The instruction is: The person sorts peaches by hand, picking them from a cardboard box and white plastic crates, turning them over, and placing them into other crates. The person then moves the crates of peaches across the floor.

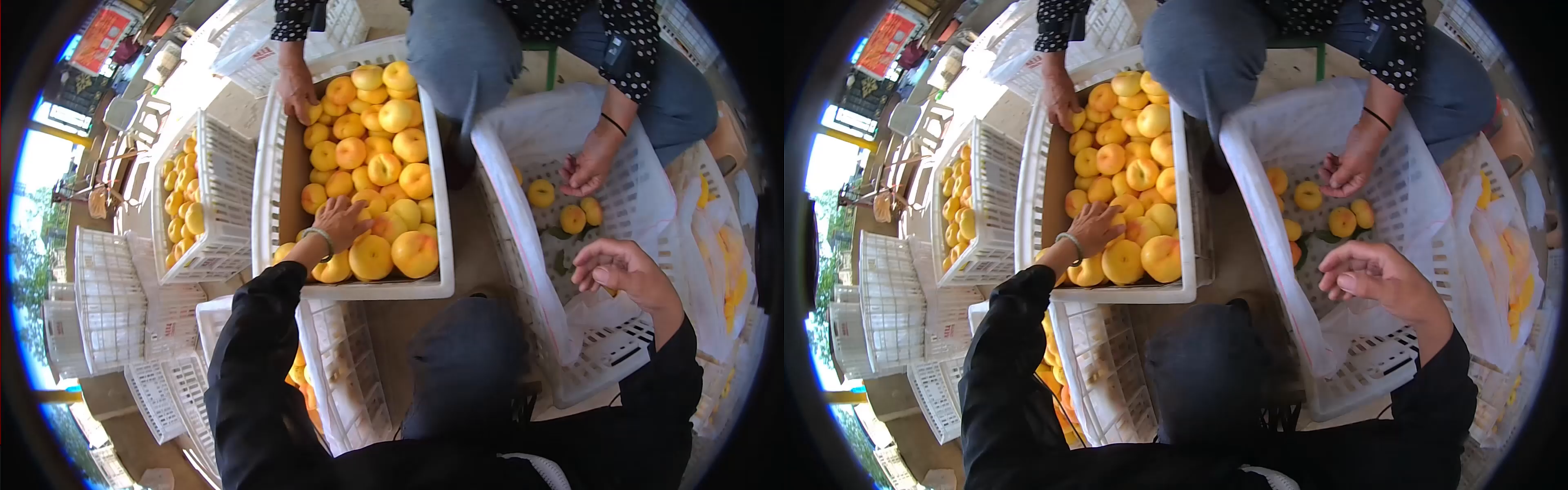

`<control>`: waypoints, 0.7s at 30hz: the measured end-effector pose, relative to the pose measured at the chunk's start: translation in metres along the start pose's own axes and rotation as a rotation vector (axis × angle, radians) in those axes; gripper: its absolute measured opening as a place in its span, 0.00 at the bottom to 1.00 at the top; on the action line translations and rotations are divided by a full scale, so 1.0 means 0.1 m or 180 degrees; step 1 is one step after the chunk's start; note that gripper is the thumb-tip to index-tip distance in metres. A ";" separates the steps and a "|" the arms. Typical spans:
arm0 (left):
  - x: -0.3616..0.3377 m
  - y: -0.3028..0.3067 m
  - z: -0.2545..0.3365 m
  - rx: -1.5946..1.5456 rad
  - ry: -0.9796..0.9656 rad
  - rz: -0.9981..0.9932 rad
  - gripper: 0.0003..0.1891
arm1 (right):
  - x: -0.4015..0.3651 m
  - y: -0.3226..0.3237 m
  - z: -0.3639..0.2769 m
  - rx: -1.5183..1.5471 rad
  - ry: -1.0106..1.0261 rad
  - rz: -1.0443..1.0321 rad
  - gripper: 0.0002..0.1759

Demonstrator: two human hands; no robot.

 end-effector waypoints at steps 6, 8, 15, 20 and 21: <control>-0.02 0.06 0.12 0.0917 0.0167 0.0181 0.23 | 0.02 1.00 0.48 -0.2112 -0.0820 -0.0004 0.22; -0.02 0.08 0.20 0.1156 0.0121 0.0194 0.23 | 0.11 1.45 1.01 -0.3222 -0.1247 0.0108 0.21; 0.06 0.08 0.21 0.1789 0.0345 0.0020 0.25 | 0.01 1.65 2.19 -0.4898 -0.1556 0.0127 0.25; 0.09 0.14 0.23 0.1620 0.0840 -0.0452 0.30 | -0.03 1.64 2.59 -0.5068 -0.1908 0.0586 0.35; 0.08 0.17 0.18 0.1621 0.0860 -0.0452 0.30 | 0.00 1.67 2.51 -0.5075 -0.1887 0.0579 0.35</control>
Point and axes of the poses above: each hand's wrist, its own x-axis towards the middle knuckle, its own y-axis out of the back of the hand, z = x × y, the point moved 4 cm from there along x, towards the middle knuckle, and after that the axes turned 7 degrees about y, right-handed, at the moved point
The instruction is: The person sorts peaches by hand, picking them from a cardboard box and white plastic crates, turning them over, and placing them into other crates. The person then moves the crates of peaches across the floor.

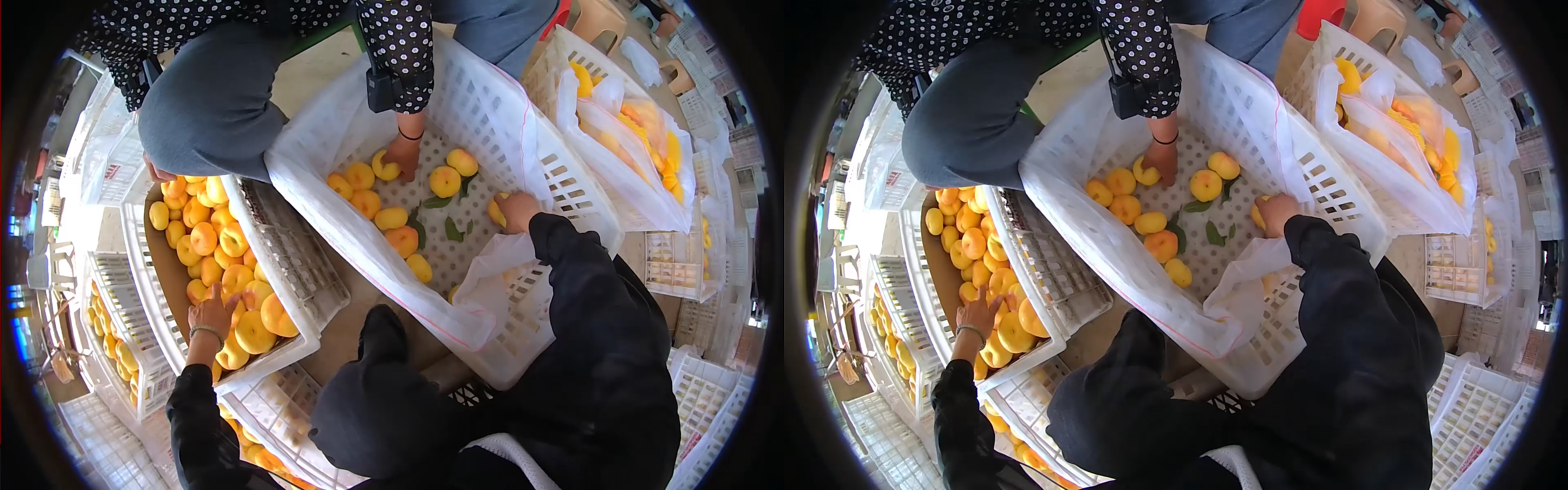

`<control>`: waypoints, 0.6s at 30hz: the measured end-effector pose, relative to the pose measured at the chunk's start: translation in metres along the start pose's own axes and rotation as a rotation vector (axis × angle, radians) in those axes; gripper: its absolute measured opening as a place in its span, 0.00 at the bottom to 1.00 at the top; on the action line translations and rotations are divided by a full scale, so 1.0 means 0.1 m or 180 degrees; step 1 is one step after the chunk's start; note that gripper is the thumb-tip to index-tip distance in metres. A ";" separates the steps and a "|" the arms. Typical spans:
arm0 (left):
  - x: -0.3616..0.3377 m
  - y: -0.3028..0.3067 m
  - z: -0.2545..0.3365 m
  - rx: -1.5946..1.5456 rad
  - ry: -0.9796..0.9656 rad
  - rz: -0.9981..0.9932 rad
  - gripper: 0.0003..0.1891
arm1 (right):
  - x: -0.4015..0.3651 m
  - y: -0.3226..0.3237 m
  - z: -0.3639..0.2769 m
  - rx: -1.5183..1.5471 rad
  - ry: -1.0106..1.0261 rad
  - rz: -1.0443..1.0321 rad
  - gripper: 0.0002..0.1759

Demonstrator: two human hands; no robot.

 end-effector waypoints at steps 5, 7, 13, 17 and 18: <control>-0.58 0.60 0.01 -0.2155 -0.0683 0.1166 0.17 | -0.11 0.80 -0.14 0.5456 0.0598 -0.0905 0.32; -1.01 1.02 0.30 -0.2425 -0.1147 0.1721 0.15 | -0.41 1.40 -0.36 0.5929 0.1102 -0.1346 0.33; -1.69 1.62 1.17 -0.3950 -0.2879 0.1284 0.35 | -1.22 2.27 -1.24 0.7327 0.3149 -0.1882 0.33; -1.81 1.78 1.39 -0.4353 -0.3162 0.1069 0.45 | -1.46 2.47 -1.67 0.7819 0.2119 -0.0984 0.35; -1.81 1.79 1.36 -0.4210 -0.3156 0.1043 0.47 | -1.52 2.55 -1.75 0.7749 0.2193 -0.0904 0.35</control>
Point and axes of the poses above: each hand's wrist, its own x-axis towards the middle knuckle, its own y-axis out of the back of the hand, z = x × y, the point moved 4 cm from there along x, towards the middle knuckle, and after that the axes turned 7 degrees about y, right-handed, at the moved point
